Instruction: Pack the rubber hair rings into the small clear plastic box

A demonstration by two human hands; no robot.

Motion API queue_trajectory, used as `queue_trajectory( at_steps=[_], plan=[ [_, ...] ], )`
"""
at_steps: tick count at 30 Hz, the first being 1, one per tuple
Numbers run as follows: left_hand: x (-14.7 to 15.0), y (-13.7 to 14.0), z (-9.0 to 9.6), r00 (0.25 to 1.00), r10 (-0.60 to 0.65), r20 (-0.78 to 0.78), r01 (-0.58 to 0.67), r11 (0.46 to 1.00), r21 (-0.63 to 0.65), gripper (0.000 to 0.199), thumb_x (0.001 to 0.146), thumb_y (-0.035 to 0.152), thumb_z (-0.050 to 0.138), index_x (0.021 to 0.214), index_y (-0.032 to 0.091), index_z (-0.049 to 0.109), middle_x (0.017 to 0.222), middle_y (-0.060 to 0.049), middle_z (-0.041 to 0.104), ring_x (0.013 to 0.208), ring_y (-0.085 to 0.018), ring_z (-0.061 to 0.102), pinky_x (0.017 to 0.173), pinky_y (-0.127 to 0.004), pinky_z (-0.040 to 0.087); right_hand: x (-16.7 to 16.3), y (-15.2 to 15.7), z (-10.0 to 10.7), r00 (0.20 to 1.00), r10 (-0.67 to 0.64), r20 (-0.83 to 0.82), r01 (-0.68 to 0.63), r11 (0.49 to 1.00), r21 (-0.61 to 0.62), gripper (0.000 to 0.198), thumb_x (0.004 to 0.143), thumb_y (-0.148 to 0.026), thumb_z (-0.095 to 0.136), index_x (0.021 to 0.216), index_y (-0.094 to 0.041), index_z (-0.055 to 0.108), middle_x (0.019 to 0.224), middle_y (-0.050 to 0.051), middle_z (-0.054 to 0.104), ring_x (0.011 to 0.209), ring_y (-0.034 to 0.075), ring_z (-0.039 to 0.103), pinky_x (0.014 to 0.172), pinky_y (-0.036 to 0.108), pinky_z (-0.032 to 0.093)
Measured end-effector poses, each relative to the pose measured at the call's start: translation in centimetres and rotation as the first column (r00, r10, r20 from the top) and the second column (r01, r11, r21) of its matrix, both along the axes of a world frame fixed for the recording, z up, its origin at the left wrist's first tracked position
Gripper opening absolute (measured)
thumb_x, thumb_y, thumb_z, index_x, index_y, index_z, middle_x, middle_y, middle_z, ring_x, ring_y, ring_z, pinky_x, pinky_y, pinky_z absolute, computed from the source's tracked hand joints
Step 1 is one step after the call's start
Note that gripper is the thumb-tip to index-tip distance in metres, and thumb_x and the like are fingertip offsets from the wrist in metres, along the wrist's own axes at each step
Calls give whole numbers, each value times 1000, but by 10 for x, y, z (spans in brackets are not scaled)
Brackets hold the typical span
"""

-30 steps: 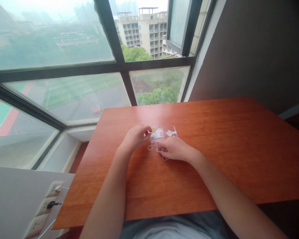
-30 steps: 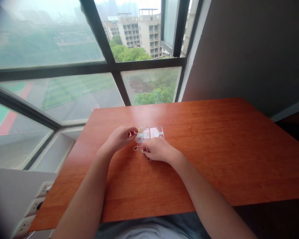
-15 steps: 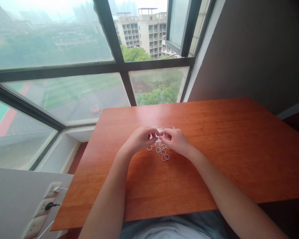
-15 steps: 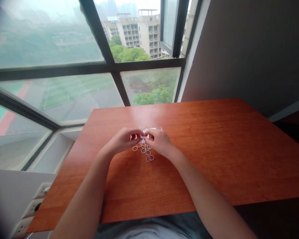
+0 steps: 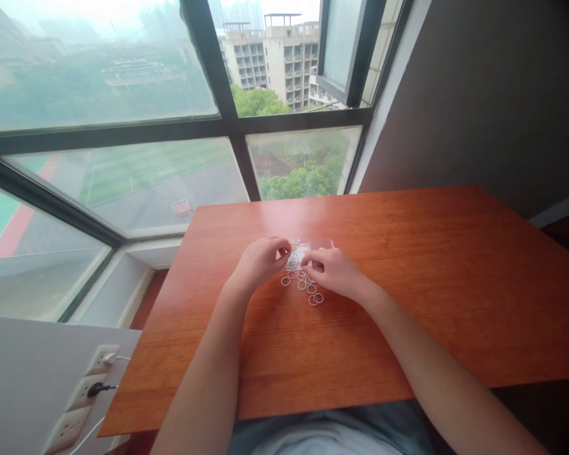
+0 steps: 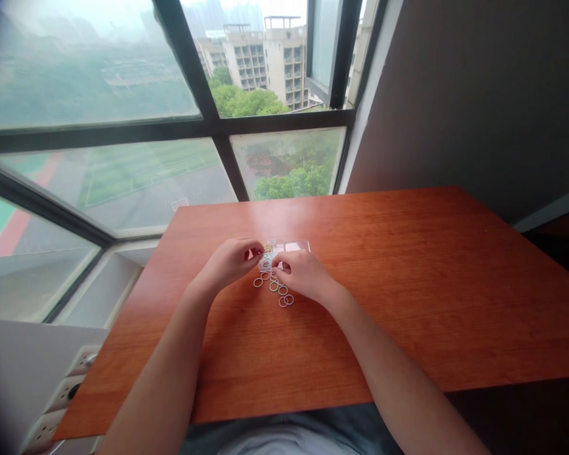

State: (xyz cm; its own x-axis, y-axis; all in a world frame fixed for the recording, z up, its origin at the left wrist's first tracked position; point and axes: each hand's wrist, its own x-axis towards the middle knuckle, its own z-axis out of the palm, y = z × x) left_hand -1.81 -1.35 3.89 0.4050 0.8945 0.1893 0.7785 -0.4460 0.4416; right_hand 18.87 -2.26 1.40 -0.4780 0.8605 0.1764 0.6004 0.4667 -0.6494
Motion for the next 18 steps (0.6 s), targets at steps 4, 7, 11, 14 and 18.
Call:
queue_trajectory(
  at_steps=[4, 7, 11, 14, 18],
  plan=[
    [-4, 1, -2, 999, 25, -21, -25, 1000, 2, 12, 81, 21, 54, 78, 19, 66, 78, -2, 68, 66, -13, 55, 59, -22, 36, 0, -5, 0, 984, 78, 158, -85, 996, 40, 11, 81, -20, 60, 83, -23, 71, 67, -1, 64, 64, 12, 52, 60, 23, 30],
    [-5, 1, -1, 999, 30, -29, -30, 1000, -4, 13, 82, 21, 53, 79, 19, 66, 78, -2, 68, 66, -13, 56, 59, -23, 36, -1, -8, 2, 963, 150, 223, -160, 987, 27, 11, 81, -20, 60, 83, -23, 71, 71, 0, 67, 66, 13, 54, 60, 24, 30],
    [-4, 0, 1, 999, 33, -26, -33, 999, -14, 14, 81, 21, 53, 79, 19, 66, 78, -2, 68, 66, -13, 56, 58, -22, 36, -1, -11, 6, 943, 200, 267, -213, 977, 18, 12, 82, -22, 58, 80, -22, 69, 73, 0, 69, 66, 13, 56, 60, 24, 30],
    [-3, -1, 3, 999, 27, -21, -28, 999, -21, 14, 82, 22, 53, 80, 19, 66, 78, -2, 68, 66, -13, 56, 58, -23, 36, -2, -12, 6, 924, 221, 313, -239, 971, 20, 13, 82, -22, 57, 73, -22, 67, 70, 1, 68, 65, 14, 56, 57, 24, 27],
    [-2, -1, 4, 999, 30, -17, -30, 999, -18, 15, 82, 23, 52, 79, 19, 67, 78, -2, 68, 66, -13, 55, 58, -23, 36, -4, -13, 3, 915, 226, 334, -249, 968, 29, 12, 80, -21, 58, 72, -22, 67, 68, 1, 67, 62, 14, 55, 55, 25, 25]
  ],
)
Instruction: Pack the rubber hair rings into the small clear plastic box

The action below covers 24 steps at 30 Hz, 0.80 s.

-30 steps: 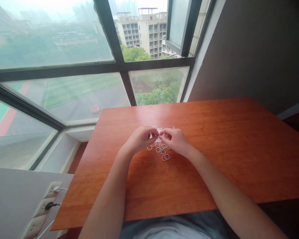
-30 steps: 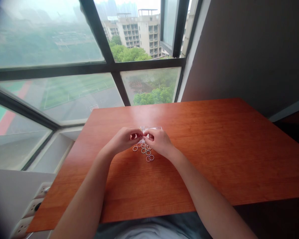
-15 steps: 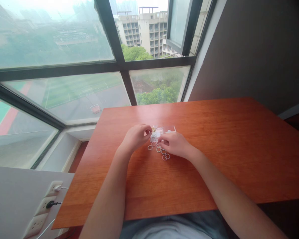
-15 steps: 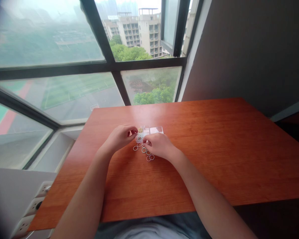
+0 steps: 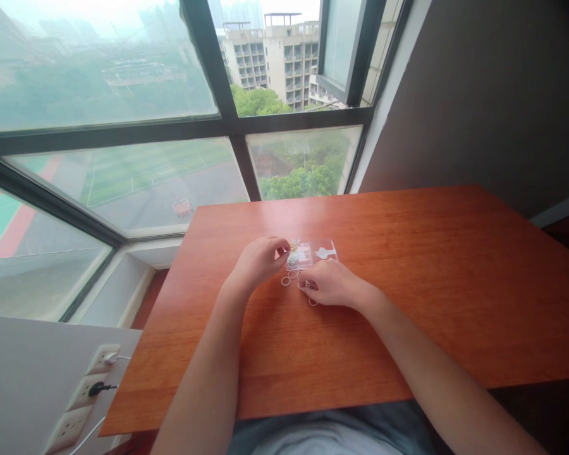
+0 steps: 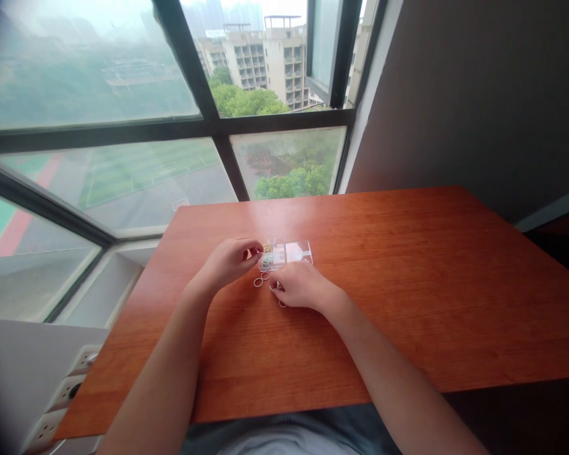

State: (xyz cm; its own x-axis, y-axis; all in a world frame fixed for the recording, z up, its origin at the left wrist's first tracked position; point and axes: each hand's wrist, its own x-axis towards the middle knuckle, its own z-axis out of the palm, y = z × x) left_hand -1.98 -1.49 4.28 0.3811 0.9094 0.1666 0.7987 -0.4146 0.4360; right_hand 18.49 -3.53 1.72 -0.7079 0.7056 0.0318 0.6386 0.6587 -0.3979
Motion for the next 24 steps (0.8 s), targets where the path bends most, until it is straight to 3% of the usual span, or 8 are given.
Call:
queue_trajectory(
  at_steps=[5, 9, 15, 24],
  plan=[
    [0, 0, 0, 999, -11, 33, 11, 1000, -9, 13, 81, 21, 54, 79, 18, 66, 77, -2, 68, 64, -12, 54, 57, -22, 36, -4, -1, -3, 999, -46, -2, 46, 999, 8, 10, 76, -18, 61, 68, -21, 66, 67, 2, 66, 58, 14, 51, 54, 26, 22],
    [1, -1, 2, 997, -28, 68, 29, 999, -21, 13, 80, 18, 54, 80, 18, 67, 76, -2, 67, 62, -11, 53, 56, -21, 36, -2, 2, -1, 986, -90, -141, 80, 994, -71, 10, 76, -17, 60, 73, -21, 68, 66, -1, 64, 58, 11, 49, 55, 23, 27],
    [6, -3, 4, 984, -96, 148, 105, 993, -58, 17, 78, 13, 53, 84, 17, 68, 76, -2, 67, 66, -10, 55, 60, -20, 40, 6, 12, 2, 887, -257, -384, 179, 957, -227, 8, 74, -17, 60, 74, -18, 68, 58, -4, 54, 54, 7, 43, 54, 20, 31],
    [11, -3, -2, 968, -158, 197, 184, 975, -121, 19, 78, 15, 57, 92, 18, 69, 78, -2, 67, 64, -10, 56, 59, -19, 42, 7, 15, 6, 804, -366, -469, 214, 913, -347, 11, 74, -25, 61, 75, -16, 67, 51, -7, 44, 48, 7, 40, 50, 20, 31]
  ],
)
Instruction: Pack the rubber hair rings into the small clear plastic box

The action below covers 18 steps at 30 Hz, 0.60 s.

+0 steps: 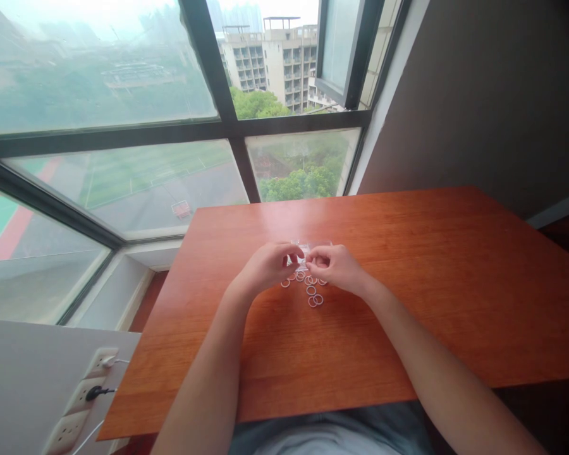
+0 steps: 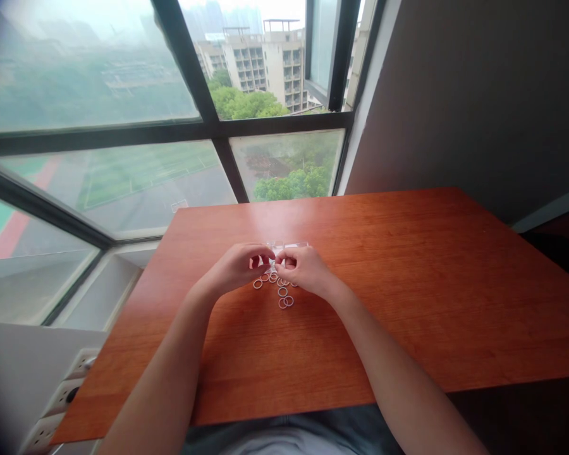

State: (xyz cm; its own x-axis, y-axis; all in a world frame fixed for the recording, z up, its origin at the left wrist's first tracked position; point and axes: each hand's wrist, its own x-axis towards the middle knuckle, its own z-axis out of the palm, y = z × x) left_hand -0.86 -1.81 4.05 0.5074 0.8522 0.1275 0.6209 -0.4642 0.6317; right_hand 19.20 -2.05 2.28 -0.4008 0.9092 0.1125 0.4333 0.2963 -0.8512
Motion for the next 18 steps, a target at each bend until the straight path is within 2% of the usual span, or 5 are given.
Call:
queue_trajectory(
  at_steps=[9, 13, 18],
  plan=[
    [6, -1, 8, 999, -7, 53, 5, 999, 36, 18, 80, 15, 53, 85, 16, 70, 74, -2, 66, 64, -10, 55, 59, -19, 40, 1, 2, 2, 996, -10, -89, 6, 999, -51, 19, 77, -33, 60, 80, -15, 67, 52, -7, 42, 48, 7, 37, 47, 20, 29],
    [0, 1, 8, 998, 55, -35, -51, 993, 103, 15, 80, 17, 53, 80, 16, 68, 73, -3, 66, 63, -10, 53, 58, -20, 38, 6, 4, 3, 998, -48, -41, 47, 999, -14, 19, 78, -32, 60, 81, -16, 68, 52, -7, 43, 49, 8, 38, 49, 21, 30],
    [-11, 5, 4, 977, 166, -136, -143, 976, 165, 12, 79, 17, 55, 75, 17, 66, 73, -2, 66, 61, -11, 52, 56, -21, 35, 23, 11, 5, 995, -17, 103, 13, 999, 40, 16, 78, -29, 59, 81, -18, 71, 56, -5, 49, 53, 9, 42, 51, 21, 30]
  ],
)
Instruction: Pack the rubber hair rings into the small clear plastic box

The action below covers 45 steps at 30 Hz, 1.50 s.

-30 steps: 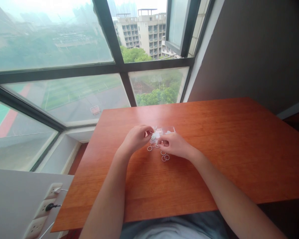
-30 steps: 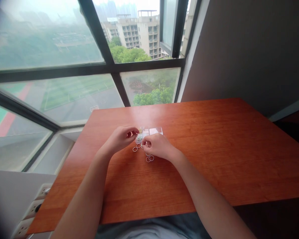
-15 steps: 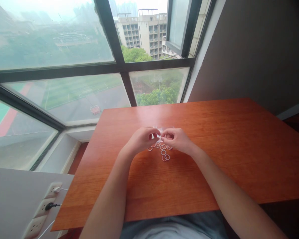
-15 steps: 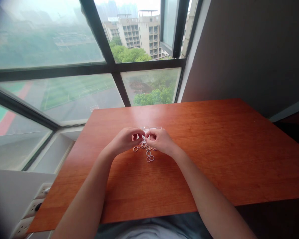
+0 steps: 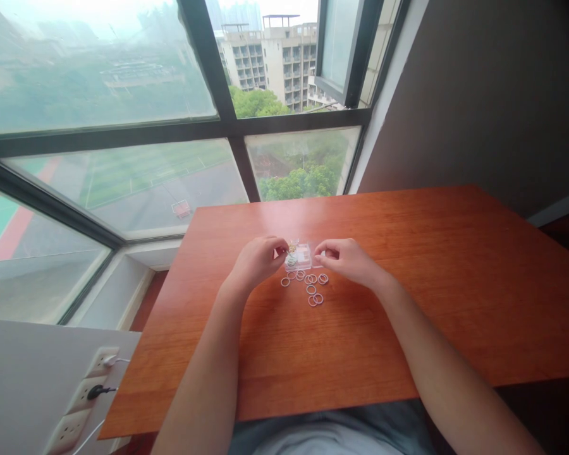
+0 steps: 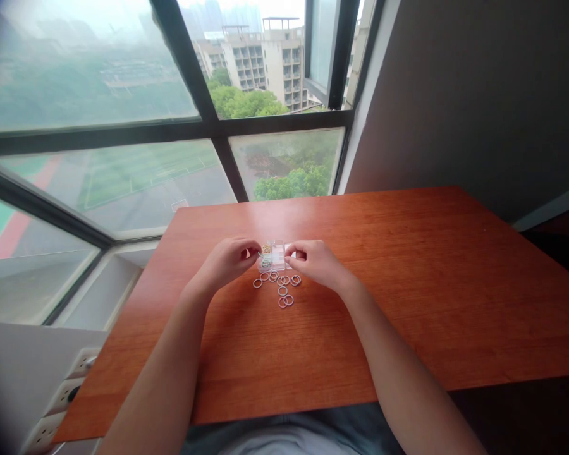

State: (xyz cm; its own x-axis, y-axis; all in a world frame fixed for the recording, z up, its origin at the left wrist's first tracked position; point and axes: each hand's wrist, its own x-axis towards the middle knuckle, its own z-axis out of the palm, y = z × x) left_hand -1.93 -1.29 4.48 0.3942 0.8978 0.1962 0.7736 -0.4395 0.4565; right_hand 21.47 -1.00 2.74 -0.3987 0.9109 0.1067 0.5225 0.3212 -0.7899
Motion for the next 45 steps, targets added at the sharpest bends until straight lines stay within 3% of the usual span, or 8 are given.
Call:
queue_trajectory(
  at_steps=[7, 15, 36, 45],
  plan=[
    [-4, 1, -3, 1000, 9, -19, -9, 1000, 0, 14, 81, 20, 54, 76, 18, 67, 73, -3, 67, 61, -11, 52, 55, -21, 34, 10, 3, -2, 989, 16, 145, -23, 999, 44, 17, 78, -21, 56, 83, -19, 72, 58, -3, 57, 54, 10, 47, 53, 22, 31],
    [-7, 2, -7, 998, 41, -42, -41, 999, -5, 12, 81, 21, 55, 78, 19, 66, 75, -1, 67, 61, -11, 53, 56, -22, 34, 7, -4, 2, 953, 101, 286, -108, 994, 11, 15, 77, -17, 57, 75, -21, 72, 61, -2, 61, 54, 10, 48, 55, 23, 30],
    [-9, 1, -6, 995, 61, -80, -64, 997, -32, 16, 81, 23, 53, 82, 19, 68, 76, -2, 69, 61, -12, 55, 56, -22, 33, -7, -12, 0, 882, 285, 375, -280, 958, -68, 17, 80, -20, 58, 87, -23, 73, 76, -1, 68, 68, 11, 57, 64, 22, 36],
    [-8, 1, -7, 994, 59, -90, -61, 998, -25, 16, 82, 23, 52, 80, 20, 67, 76, -1, 70, 62, -13, 56, 57, -23, 34, -24, -23, 0, 784, 245, 571, -326, 944, 43, 15, 81, -22, 55, 78, -24, 70, 78, 1, 70, 71, 14, 59, 57, 24, 28]
  ],
)
